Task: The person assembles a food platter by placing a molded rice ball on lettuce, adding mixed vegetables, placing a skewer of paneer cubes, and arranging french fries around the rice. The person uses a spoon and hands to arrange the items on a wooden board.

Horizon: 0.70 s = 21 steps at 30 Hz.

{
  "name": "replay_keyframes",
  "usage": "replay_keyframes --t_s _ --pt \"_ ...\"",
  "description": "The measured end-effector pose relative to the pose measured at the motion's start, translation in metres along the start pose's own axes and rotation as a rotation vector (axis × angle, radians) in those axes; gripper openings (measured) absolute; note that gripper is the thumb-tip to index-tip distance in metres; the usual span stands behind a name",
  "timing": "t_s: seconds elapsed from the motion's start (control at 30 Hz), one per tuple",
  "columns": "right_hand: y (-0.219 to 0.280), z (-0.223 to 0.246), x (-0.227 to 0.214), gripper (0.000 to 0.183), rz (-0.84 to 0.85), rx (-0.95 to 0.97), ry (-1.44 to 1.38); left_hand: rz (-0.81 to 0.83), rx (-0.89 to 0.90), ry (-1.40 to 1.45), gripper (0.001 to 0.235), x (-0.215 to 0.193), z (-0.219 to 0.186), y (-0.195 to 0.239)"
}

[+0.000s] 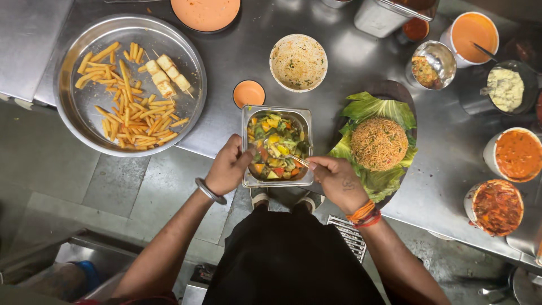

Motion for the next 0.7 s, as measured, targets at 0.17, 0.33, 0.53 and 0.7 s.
replay_keyframes --t_s 0.17,0.33,0.53,0.7 --pt "-0.006 -0.003 -0.002 0.028 -0.043 0.01 0.109 0.075 -0.041 0.035 0.034 0.004 0.014 -0.014" --pt "0.0 0.019 -0.012 0.026 -0.046 -0.047 0.118 -0.026 -0.087 -0.145 0.038 -0.002 -0.002 -0.002" --pt "0.014 0.057 -0.013 0.04 -0.166 -0.472 0.835 -0.235 -0.18 -0.179 0.046 0.014 -0.016 0.004" --pt "0.012 0.04 0.01 0.041 0.136 -0.147 0.767 -0.436 -0.235 -0.079 0.049 0.034 -0.018 -0.001"
Point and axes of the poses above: each hand's wrist, its own y-axis away from the middle knuckle, its own x-axis out of the palm, z = x × y, the point moved 2 cm from there along -y, towards the middle knuckle, and after that the axes turned 4 degrees about y, right-handed, at the moved point
